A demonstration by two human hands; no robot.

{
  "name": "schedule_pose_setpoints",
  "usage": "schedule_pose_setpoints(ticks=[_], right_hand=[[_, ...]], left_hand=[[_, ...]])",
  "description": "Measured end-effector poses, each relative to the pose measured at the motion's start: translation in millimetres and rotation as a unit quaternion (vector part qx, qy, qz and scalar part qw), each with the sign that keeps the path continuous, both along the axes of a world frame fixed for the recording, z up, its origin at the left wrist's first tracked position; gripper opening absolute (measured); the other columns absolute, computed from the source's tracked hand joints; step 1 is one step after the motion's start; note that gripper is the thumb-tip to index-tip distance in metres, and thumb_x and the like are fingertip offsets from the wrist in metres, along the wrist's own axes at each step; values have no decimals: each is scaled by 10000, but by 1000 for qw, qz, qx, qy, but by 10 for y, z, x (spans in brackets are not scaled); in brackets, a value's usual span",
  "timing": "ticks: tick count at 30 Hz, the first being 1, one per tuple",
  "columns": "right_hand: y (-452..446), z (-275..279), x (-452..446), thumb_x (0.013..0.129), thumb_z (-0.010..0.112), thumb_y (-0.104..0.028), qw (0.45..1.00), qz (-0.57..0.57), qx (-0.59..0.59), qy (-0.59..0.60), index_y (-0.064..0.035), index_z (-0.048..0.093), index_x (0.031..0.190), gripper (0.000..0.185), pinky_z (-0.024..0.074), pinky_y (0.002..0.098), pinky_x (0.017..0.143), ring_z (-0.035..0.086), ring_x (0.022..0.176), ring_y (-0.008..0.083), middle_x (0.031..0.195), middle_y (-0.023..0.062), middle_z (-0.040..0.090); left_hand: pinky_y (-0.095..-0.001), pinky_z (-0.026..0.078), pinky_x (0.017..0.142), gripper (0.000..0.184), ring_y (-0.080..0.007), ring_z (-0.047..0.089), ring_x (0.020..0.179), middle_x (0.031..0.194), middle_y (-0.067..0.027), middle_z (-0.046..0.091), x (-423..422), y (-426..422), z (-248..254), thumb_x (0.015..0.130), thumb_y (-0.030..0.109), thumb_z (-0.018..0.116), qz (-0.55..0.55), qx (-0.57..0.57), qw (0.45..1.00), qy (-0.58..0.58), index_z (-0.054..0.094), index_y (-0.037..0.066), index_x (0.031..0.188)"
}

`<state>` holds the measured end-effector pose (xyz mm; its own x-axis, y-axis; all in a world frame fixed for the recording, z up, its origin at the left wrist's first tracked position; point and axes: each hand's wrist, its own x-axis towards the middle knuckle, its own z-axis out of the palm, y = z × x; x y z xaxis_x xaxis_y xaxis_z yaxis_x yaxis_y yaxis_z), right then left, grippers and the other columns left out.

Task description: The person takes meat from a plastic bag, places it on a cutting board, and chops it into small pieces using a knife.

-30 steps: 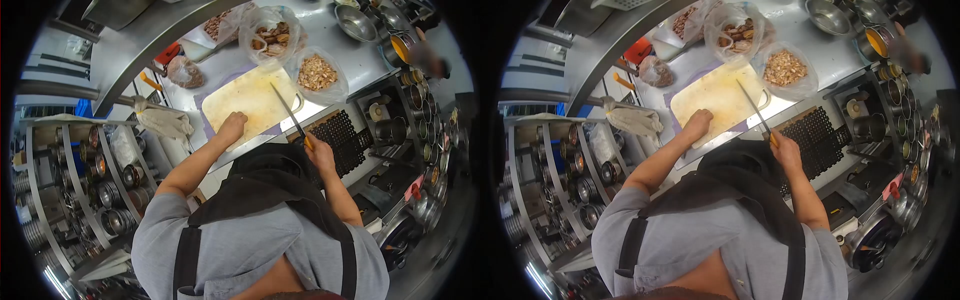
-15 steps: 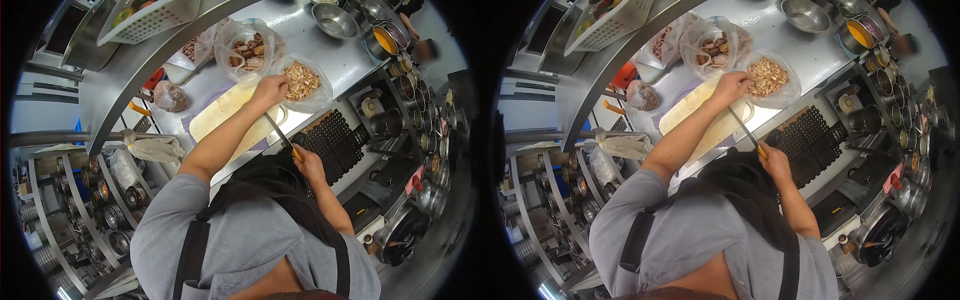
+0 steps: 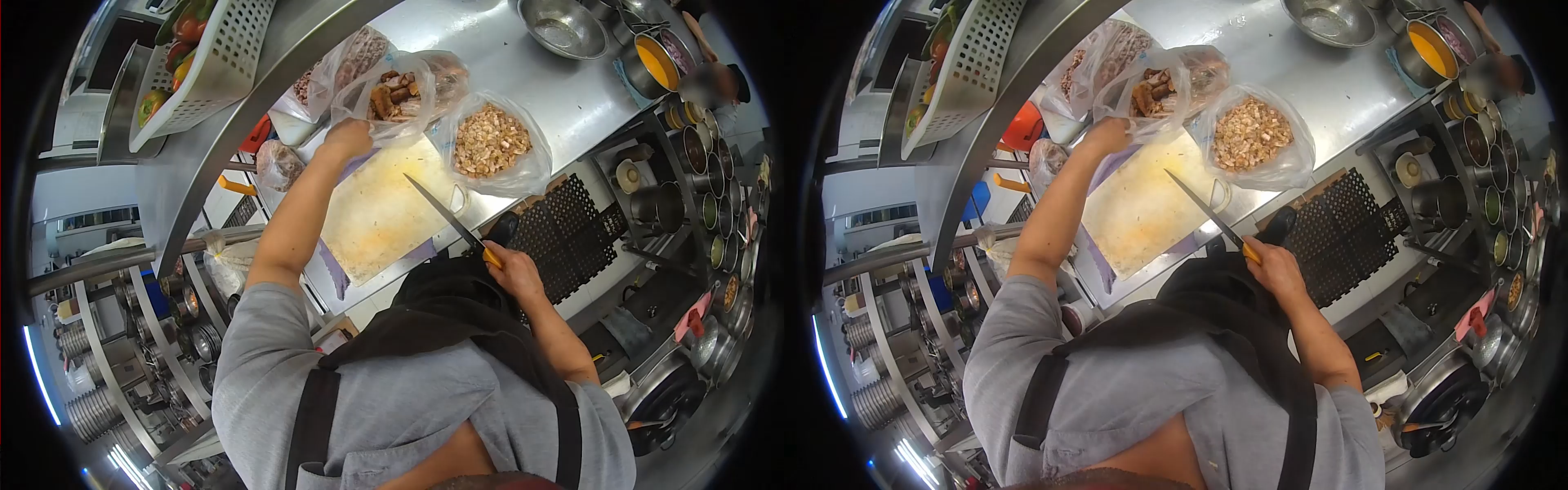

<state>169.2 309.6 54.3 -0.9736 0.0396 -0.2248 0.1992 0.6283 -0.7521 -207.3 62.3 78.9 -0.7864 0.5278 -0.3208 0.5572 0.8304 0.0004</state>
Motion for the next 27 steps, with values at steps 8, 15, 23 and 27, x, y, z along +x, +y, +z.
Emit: schedule_pose_setpoints(ticks=[8,15,23,27], right_hand=[[140,126,-60,796,666,-133,999,35,25,10,-115,598,1245,455,526,459,795,657,904,375,983,188,689],[7,208,16,812,665,-146,999,14,42,0,-98,598,1231,426,524,467,785,659,885,380,961,198,689],[-105,199,88,792,715,-117,999,-10,32,-3,-82,618,1232,452,539,437,786,666,897,379,1020,197,692],[-108,238,57,798,711,-120,999,-17,44,-7,-84,621,1230,442,537,439,782,665,891,381,1011,198,691]], left_hand=[[-454,525,837,258,-351,672,943,997,-164,704,-166,592,772,858,131,522,23,231,964,128,729,132,1012],[-427,527,859,318,-347,675,1000,1011,-141,726,-482,985,278,886,218,534,92,79,992,26,686,85,1131],[-446,514,853,419,-416,657,956,1000,-253,689,-902,1633,621,791,372,627,-72,280,955,-67,718,15,990],[-459,519,819,402,-408,667,898,960,-245,695,-1170,1704,393,772,358,630,-231,259,938,9,727,18,965]])
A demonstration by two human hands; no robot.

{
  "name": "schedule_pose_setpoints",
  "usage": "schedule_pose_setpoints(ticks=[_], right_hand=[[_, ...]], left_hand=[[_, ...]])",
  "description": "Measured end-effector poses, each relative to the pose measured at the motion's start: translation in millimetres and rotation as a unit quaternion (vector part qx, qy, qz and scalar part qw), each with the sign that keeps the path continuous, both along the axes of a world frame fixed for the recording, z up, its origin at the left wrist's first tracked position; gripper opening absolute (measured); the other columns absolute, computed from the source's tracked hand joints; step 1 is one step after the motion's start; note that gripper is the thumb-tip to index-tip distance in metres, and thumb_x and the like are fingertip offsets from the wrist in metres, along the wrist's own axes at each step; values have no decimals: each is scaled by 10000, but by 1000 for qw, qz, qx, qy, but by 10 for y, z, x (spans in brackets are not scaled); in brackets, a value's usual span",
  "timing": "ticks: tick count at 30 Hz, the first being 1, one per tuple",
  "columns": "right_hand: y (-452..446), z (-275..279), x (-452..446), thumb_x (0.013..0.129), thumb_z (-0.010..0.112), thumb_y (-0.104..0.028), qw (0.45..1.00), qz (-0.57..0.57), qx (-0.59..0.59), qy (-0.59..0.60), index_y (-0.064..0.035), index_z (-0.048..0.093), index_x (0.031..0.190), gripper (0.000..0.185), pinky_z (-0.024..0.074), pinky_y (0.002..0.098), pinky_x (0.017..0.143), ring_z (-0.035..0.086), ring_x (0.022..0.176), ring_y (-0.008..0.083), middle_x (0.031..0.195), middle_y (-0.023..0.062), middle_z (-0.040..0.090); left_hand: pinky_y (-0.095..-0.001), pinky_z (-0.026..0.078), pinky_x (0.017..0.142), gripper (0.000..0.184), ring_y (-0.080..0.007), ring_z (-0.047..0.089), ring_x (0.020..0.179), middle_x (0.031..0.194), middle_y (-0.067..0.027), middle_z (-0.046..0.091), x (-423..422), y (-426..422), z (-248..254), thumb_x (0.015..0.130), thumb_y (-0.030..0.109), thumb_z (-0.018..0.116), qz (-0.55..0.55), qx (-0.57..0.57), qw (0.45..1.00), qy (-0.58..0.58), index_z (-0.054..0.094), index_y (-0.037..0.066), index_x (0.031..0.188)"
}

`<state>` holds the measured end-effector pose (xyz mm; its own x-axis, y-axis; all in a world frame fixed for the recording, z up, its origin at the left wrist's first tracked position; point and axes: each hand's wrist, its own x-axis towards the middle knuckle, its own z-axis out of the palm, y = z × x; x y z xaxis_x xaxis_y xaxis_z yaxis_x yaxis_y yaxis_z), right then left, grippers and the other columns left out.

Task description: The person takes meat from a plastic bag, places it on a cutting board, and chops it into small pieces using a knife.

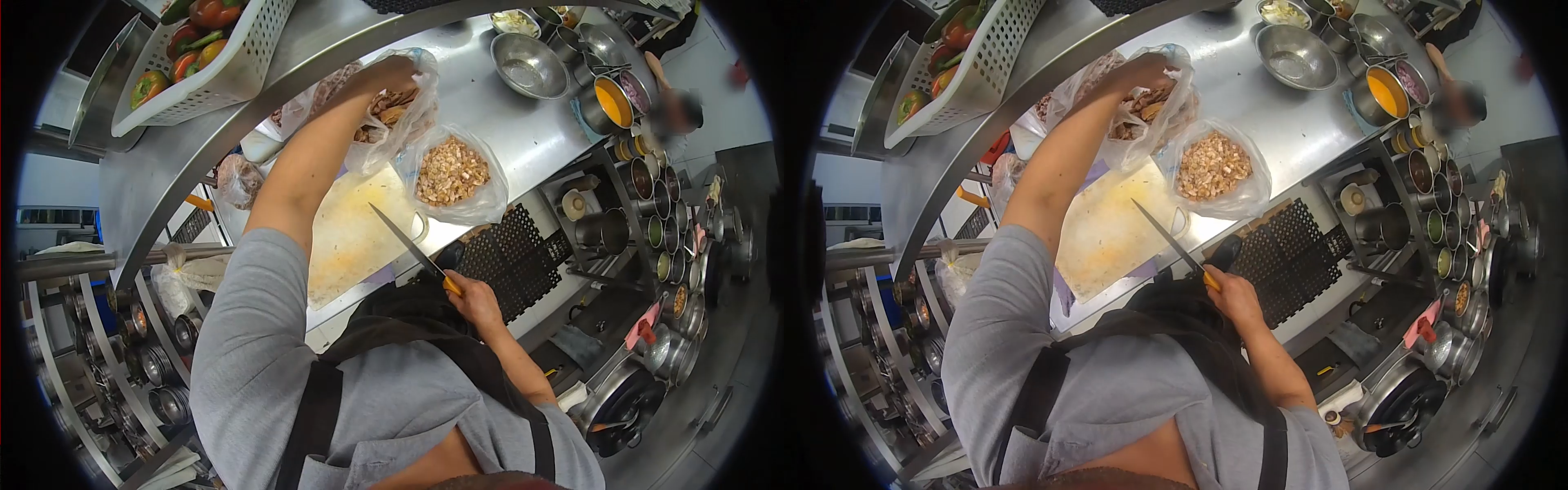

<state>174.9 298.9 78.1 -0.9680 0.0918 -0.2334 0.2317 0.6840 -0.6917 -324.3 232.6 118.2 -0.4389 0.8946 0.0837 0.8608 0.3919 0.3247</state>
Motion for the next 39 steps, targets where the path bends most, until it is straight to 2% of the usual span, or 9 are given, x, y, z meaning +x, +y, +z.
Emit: schedule_pose_setpoints(ticks=[3,8,10,18,24,26,30,33,39], right_hand=[[0,10,-11,801,709,-120,1000,-4,6,-11,-81,622,1228,438,536,438,782,665,889,379,1011,198,691],[-6,75,-73,799,708,-120,1000,0,4,-27,-83,619,1237,449,535,436,786,668,890,373,1011,203,688],[11,53,-76,798,706,-116,1000,-5,6,-24,-91,610,1256,469,534,434,794,670,896,369,1012,202,689],[-25,104,-94,809,708,-102,999,-11,15,-38,-94,616,1263,463,532,427,735,681,833,368,942,223,689],[7,43,-83,813,709,-100,1000,-5,-1,-25,-88,613,1265,463,527,416,699,681,786,364,910,218,685],[17,44,-91,811,710,-100,999,-3,3,-33,-89,615,1264,463,527,418,701,680,788,365,910,219,685],[31,63,-123,808,714,-104,999,-1,24,-37,-94,619,1264,466,527,420,707,678,791,371,900,225,683],[28,107,-149,808,713,-106,999,0,24,-38,-91,620,1264,466,527,420,711,676,790,374,889,231,680],[-43,172,-191,814,703,-102,998,4,34,-50,-86,616,1268,463,525,421,709,676,787,374,882,236,677]], left_hand=[[-449,522,830,348,-364,684,900,958,-202,709,-57,19,-146,812,337,623,51,-177,981,60,732,57,989],[-450,507,836,379,-372,672,927,982,-218,695,26,0,-518,795,368,622,99,-129,986,-33,724,60,990],[-395,508,867,319,-329,664,1008,1072,-200,688,247,23,-408,785,236,603,158,-102,973,-133,722,14,980],[-394,527,883,312,-311,667,1036,1074,-163,705,169,48,-445,779,248,605,272,-82,954,-90,739,63,992],[-387,522,834,400,-295,684,960,1065,-169,706,-230,-235,-533,796,413,662,260,-24,947,-187,742,84,1009],[-361,522,778,401,-269,684,897,992,-150,717,-333,-317,-628,776,420,690,370,-71,881,-288,745,72,969],[-350,526,761,386,-259,676,855,945,-133,715,-303,-495,-566,758,414,694,357,-83,893,-259,746,87,956],[-371,531,782,340,-281,682,869,939,-142,713,-3,-532,-293,747,322,677,245,-192,936,-162,738,89,987],[-396,521,860,359,-322,679,966,1035,-165,708,141,-583,-422,756,226,649,273,-44,952,-128,710,92,1084]])
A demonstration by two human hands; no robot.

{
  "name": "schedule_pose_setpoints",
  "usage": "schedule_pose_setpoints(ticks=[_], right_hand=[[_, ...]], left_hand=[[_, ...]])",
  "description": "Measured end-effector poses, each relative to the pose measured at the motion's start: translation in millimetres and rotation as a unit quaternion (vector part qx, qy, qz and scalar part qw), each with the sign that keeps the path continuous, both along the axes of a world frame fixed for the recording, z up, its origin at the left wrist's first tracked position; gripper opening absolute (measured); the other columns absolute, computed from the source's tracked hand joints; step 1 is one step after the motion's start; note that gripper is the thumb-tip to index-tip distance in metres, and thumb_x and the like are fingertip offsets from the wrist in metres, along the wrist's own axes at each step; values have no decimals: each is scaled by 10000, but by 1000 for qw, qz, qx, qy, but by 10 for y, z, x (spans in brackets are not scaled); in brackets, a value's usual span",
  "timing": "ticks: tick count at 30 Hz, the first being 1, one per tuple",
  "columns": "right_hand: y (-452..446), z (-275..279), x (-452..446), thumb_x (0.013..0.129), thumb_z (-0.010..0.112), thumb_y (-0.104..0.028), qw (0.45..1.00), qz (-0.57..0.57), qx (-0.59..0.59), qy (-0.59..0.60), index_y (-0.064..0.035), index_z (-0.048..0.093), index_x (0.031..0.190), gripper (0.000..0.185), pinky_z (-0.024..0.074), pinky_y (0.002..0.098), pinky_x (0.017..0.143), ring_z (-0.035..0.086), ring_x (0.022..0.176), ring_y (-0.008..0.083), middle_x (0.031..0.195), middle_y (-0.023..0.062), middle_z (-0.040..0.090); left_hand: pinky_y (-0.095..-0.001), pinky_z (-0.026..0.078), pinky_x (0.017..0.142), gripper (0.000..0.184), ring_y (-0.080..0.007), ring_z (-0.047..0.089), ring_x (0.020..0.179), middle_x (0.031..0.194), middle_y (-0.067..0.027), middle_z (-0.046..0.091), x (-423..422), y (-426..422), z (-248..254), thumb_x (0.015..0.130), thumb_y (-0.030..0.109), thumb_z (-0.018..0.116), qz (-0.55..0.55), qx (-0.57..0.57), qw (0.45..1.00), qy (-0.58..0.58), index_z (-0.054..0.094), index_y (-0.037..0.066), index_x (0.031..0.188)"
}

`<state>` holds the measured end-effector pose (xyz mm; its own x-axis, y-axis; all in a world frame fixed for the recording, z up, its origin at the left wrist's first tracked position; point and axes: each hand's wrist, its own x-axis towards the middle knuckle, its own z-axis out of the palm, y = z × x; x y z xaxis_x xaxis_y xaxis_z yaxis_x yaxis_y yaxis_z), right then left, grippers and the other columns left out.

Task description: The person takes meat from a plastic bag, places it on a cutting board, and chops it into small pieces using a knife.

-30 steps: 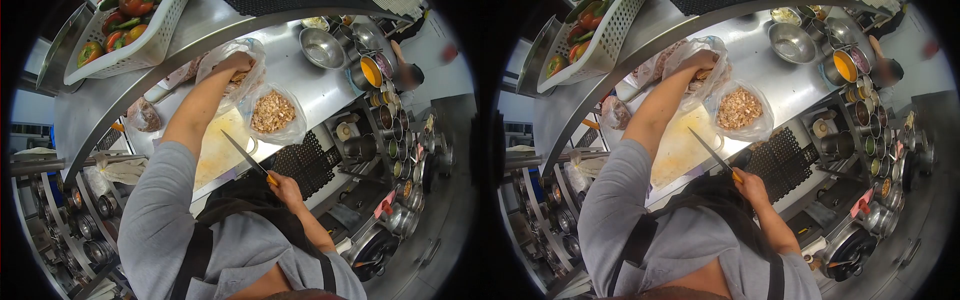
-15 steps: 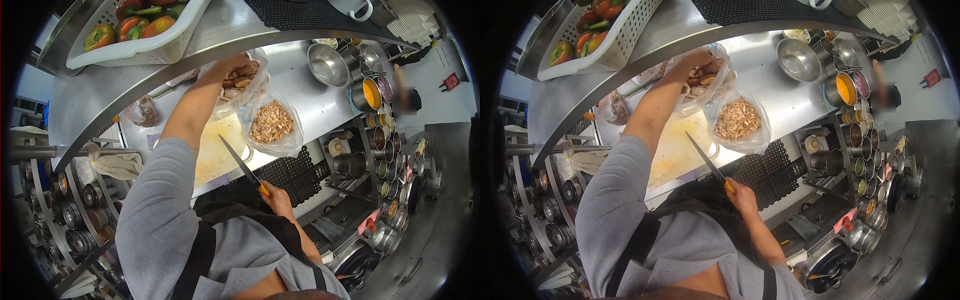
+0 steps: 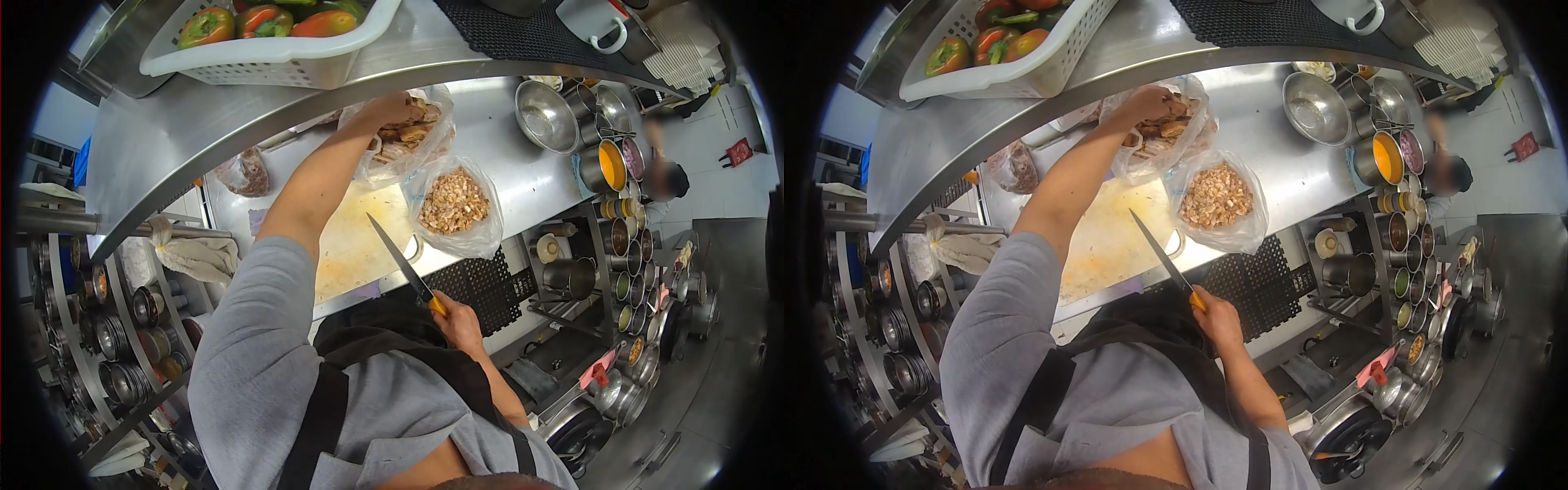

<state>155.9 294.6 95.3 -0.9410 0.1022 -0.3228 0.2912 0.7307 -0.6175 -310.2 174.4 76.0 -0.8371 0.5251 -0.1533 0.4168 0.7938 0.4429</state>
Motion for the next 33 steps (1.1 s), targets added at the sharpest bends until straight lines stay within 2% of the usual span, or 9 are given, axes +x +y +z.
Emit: schedule_pose_setpoints(ticks=[3,5,7,10,11,13,16,23,33], right_hand=[[-48,-28,25,803,702,-161,1000,-12,-1,-19,-135,621,1261,465,527,462,776,665,881,388,958,225,686],[-81,-78,56,802,704,-156,1000,-16,-8,-8,-129,626,1254,460,527,462,775,666,881,388,957,229,685],[-122,-126,93,796,712,-140,999,-26,-19,-1,-121,631,1243,455,524,461,783,658,903,394,975,232,678],[-194,-228,166,797,719,-137,998,-40,-25,32,-122,625,1242,455,525,458,782,647,918,407,996,220,676],[-227,-214,162,798,721,-135,998,-46,-23,25,-124,625,1242,455,525,456,780,645,922,410,1001,216,676],[-290,-186,151,803,723,-128,997,-66,-39,6,-119,629,1237,444,524,452,770,650,922,404,991,224,674],[-319,-266,156,807,725,-128,997,-69,-29,16,-116,625,1254,458,527,438,758,663,900,406,951,240,679],[-500,-184,13,825,720,-163,998,-60,11,4,-119,618,1268,457,524,443,791,650,950,408,974,250,675],[-896,-222,86,824,727,-192,996,-85,7,12,-125,609,1280,476,517,444,815,645,962,407,994,238,678]], left_hand=[[-387,515,878,394,-313,672,993,1063,-164,703,195,-219,185,756,219,671,5,119,992,46,692,102,1131],[-381,509,891,452,-309,666,1017,1066,-162,703,584,-469,494,745,209,692,20,227,973,-41,664,94,1181],[-371,510,889,465,-307,664,1032,1104,-155,694,936,-783,632,755,183,693,47,203,975,-83,645,80,1206],[-362,512,891,409,-321,650,1045,1143,-161,672,1525,-1359,461,780,65,632,19,282,954,96,646,70,1190],[-362,512,891,409,-321,650,1045,1143,-161,672,1745,-1497,300,780,65,632,23,272,958,88,646,70,1190],[-425,478,952,437,-370,589,1080,1115,-170,647,2140,-1763,-218,742,33,627,73,269,921,272,634,63,1178],[-443,435,1025,505,-363,542,1178,1217,-177,600,2579,-2117,-709,706,2,626,26,161,969,187,598,36,1210],[-423,428,1046,467,-349,526,1208,1237,-183,594,2679,-2444,-662,734,23,622,109,217,965,98,604,44,1200],[-434,470,893,230,-335,574,988,1024,-133,630,2548,-1994,-718,857,172,593,-25,118,985,121,632,37,1039]])
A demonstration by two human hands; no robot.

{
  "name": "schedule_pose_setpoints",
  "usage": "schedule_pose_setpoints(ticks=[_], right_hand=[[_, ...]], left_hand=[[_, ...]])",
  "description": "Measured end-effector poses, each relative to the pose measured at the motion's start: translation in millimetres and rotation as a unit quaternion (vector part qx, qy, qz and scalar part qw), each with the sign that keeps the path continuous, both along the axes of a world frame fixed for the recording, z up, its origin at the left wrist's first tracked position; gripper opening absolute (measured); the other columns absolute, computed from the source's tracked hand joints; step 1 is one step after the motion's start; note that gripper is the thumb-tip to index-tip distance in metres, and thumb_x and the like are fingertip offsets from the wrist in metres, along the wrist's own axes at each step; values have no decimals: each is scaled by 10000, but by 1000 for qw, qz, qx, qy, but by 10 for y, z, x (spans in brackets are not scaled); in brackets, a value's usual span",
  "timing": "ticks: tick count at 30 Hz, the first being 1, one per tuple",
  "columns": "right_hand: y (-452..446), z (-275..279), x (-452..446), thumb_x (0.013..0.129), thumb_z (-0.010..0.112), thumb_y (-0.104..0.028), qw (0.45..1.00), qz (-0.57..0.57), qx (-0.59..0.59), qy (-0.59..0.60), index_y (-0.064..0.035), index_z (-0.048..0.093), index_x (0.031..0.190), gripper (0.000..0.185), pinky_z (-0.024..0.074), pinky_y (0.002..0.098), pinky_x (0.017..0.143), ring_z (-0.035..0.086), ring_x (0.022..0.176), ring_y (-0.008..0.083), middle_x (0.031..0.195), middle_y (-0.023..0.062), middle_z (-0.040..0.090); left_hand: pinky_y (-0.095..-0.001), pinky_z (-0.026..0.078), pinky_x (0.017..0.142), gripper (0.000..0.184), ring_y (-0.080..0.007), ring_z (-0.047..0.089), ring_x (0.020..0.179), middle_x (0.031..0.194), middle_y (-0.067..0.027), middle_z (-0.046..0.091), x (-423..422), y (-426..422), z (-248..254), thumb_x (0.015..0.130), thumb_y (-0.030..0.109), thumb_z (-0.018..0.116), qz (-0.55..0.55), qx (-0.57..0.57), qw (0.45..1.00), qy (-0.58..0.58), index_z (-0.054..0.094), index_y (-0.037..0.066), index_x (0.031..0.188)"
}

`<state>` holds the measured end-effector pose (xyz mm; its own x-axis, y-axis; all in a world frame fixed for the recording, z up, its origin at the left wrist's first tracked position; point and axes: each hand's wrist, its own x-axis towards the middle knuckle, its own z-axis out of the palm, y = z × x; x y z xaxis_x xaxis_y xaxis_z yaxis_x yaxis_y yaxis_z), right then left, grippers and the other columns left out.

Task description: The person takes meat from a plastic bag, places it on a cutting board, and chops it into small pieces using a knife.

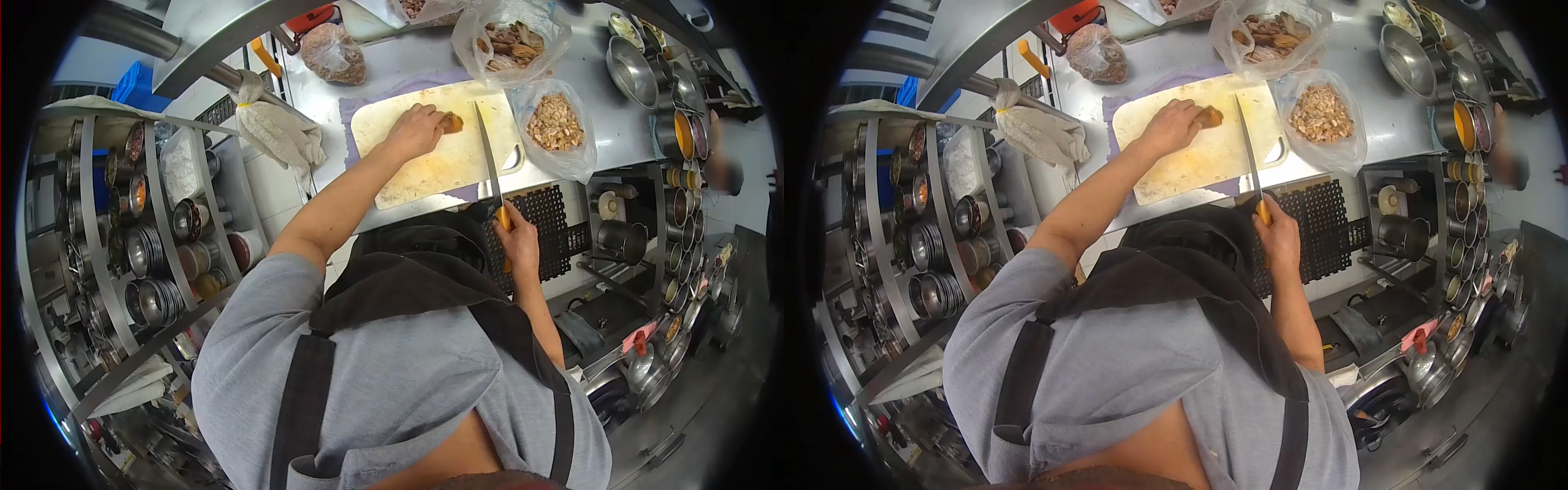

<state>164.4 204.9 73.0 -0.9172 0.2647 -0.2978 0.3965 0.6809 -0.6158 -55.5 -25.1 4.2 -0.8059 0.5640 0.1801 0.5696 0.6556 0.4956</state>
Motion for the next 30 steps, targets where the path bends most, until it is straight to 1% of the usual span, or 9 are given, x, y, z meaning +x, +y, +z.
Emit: schedule_pose_setpoints(ticks=[5,11,13,19,23,26,28,29,30], right_hand=[[67,-82,85,824,722,-185,1000,-3,-4,16,-126,609,1281,475,515,449,816,645,966,405,1006,233,680],[86,-82,66,819,722,-185,1000,18,7,20,-132,610,1278,475,512,462,811,642,966,410,1002,231,680],[94,-107,75,818,723,-186,999,24,7,28,-133,611,1276,475,512,463,809,641,964,412,1001,232,680],[169,-145,80,812,726,-184,999,23,-4,27,-140,612,1275,479,514,464,804,640,954,416,987,230,679],[181,-173,103,812,723,-171,998,23,-6,60,-143,611,1275,477,516,456,815,642,961,408,1010,219,683],[168,-213,142,815,719,-165,996,36,-7,78,-144,596,1288,490,516,453,822,643,966,406,1042,214,682],[159,-268,166,816,718,-162,995,48,-10,83,-143,587,1296,498,516,454,823,643,968,407,1058,213,680],[146,-302,176,819,717,-168,995,55,-14,85,-140,581,1301,502,515,459,827,640,976,412,1065,212,680],[138,-327,180,821,716,-173,994,63,-16,88,-137,575,1306,506,513,464,832,637,983,417,1073,212,679]], left_hand=[[-437,470,883,223,-349,587,965,983,-166,650,-43,87,-36,917,207,539,25,13,1000,9,639,22,991],[-484,491,828,309,-402,627,905,929,-220,676,-225,190,108,922,280,543,68,-28,994,-80,640,-13,943],[-499,501,806,325,-405,640,901,924,-228,680,-259,222,132,934,314,528,114,-61,986,-110,644,11,962],[-484,515,831,330,-393,650,949,993,-213,692,-327,196,322,920,367,541,117,-90,977,-151,679,126,1097],[-479,519,838,381,-392,654,955,1030,-197,693,-422,94,278,895,379,556,110,-102,975,-161,666,150,1180],[-425,550,765,377,-315,690,866,969,-193,714,-367,0,437,858,303,618,95,-121,975,-164,664,132,1192],[-332,557,664,335,-202,682,769,918,-151,712,-291,-36,729,816,191,681,159,0,901,-403,675,63,1126],[-332,557,664,335,-202,682,769,918,-151,712,-286,-74,694,816,191,681,161,-1,901,-404,675,63,1126],[-296,544,625,338,-164,664,743,909,-132,696,-295,-116,622,800,152,700,167,71,876,-447,664,39,1117]])
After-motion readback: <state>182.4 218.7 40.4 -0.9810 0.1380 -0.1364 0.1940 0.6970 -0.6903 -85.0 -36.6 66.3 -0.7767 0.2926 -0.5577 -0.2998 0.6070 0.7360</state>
